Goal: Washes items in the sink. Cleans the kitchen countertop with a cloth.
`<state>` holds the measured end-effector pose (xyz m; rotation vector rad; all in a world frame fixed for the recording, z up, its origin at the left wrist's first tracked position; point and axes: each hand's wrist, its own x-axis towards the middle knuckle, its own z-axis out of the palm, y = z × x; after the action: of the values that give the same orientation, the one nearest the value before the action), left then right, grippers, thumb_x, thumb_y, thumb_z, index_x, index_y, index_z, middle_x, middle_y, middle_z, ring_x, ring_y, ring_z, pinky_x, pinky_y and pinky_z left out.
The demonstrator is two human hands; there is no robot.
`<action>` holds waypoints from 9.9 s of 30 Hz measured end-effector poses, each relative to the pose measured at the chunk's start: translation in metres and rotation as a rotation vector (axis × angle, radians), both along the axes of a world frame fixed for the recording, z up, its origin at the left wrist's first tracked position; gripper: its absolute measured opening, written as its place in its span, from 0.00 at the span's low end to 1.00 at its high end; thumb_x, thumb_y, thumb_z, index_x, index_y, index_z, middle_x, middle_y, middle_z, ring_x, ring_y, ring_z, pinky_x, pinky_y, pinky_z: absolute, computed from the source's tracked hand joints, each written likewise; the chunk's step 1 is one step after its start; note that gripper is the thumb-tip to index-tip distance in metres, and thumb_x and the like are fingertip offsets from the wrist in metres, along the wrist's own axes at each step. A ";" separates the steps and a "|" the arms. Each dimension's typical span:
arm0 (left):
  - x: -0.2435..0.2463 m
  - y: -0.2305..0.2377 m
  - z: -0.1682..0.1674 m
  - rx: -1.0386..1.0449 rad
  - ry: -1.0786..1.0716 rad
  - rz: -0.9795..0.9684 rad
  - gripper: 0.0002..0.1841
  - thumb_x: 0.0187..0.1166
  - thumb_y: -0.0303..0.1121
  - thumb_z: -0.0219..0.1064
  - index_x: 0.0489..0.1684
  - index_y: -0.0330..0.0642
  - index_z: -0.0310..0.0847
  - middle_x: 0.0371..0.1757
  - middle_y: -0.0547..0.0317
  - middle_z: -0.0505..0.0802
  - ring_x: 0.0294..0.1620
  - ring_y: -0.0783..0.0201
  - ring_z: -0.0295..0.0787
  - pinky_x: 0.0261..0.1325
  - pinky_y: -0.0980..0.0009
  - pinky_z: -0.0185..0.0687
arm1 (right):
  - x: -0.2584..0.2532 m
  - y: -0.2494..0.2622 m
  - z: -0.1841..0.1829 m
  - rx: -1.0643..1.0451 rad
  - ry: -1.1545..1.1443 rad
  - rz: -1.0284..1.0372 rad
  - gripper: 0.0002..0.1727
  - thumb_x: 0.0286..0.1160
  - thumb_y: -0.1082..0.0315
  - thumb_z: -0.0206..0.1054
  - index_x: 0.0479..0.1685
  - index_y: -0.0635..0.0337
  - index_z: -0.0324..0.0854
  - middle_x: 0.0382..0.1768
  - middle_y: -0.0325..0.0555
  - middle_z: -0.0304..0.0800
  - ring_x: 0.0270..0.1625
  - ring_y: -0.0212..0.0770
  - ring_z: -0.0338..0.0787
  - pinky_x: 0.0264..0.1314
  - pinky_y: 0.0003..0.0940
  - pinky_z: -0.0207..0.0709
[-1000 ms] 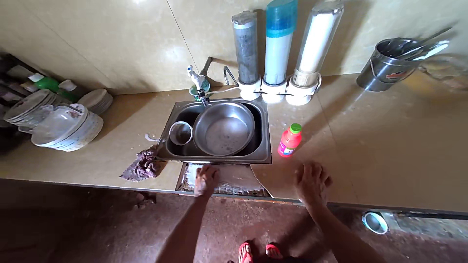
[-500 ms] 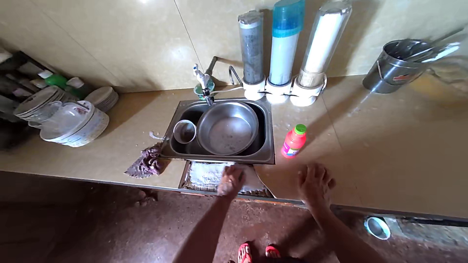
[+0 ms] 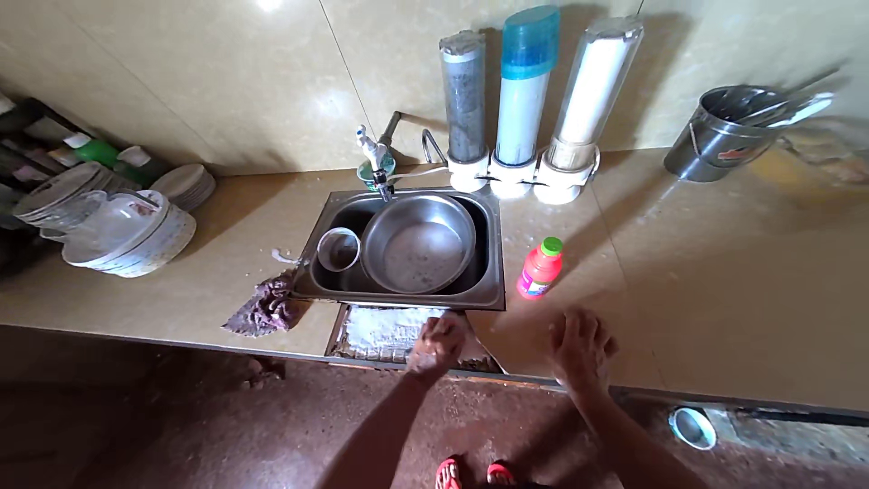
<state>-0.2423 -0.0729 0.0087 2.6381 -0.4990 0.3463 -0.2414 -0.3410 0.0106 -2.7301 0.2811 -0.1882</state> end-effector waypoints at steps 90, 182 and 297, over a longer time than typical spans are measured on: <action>0.021 0.167 0.050 0.219 0.531 0.845 0.16 0.89 0.37 0.57 0.67 0.42 0.83 0.70 0.37 0.85 0.71 0.31 0.80 0.64 0.29 0.75 | 0.000 -0.002 -0.011 -0.044 -0.101 0.009 0.32 0.82 0.52 0.50 0.78 0.64 0.74 0.78 0.70 0.73 0.83 0.78 0.67 0.73 0.80 0.57; 0.013 0.083 0.021 0.311 0.207 0.355 0.14 0.85 0.26 0.57 0.52 0.34 0.91 0.62 0.43 0.93 0.69 0.36 0.84 0.66 0.38 0.75 | 0.000 0.001 -0.006 -0.037 -0.033 -0.003 0.31 0.85 0.53 0.51 0.79 0.65 0.73 0.81 0.71 0.69 0.86 0.76 0.63 0.78 0.77 0.54; -0.006 -0.022 0.026 0.043 0.184 -0.235 0.09 0.77 0.28 0.65 0.36 0.34 0.93 0.52 0.42 0.95 0.59 0.39 0.90 0.62 0.44 0.82 | 0.005 0.001 0.002 -0.008 0.028 0.008 0.30 0.86 0.54 0.52 0.79 0.64 0.74 0.84 0.69 0.66 0.89 0.73 0.59 0.82 0.76 0.51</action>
<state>-0.2479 -0.0949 0.0350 2.5833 -0.7512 0.0204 -0.2369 -0.3401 0.0123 -2.7430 0.2779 -0.1494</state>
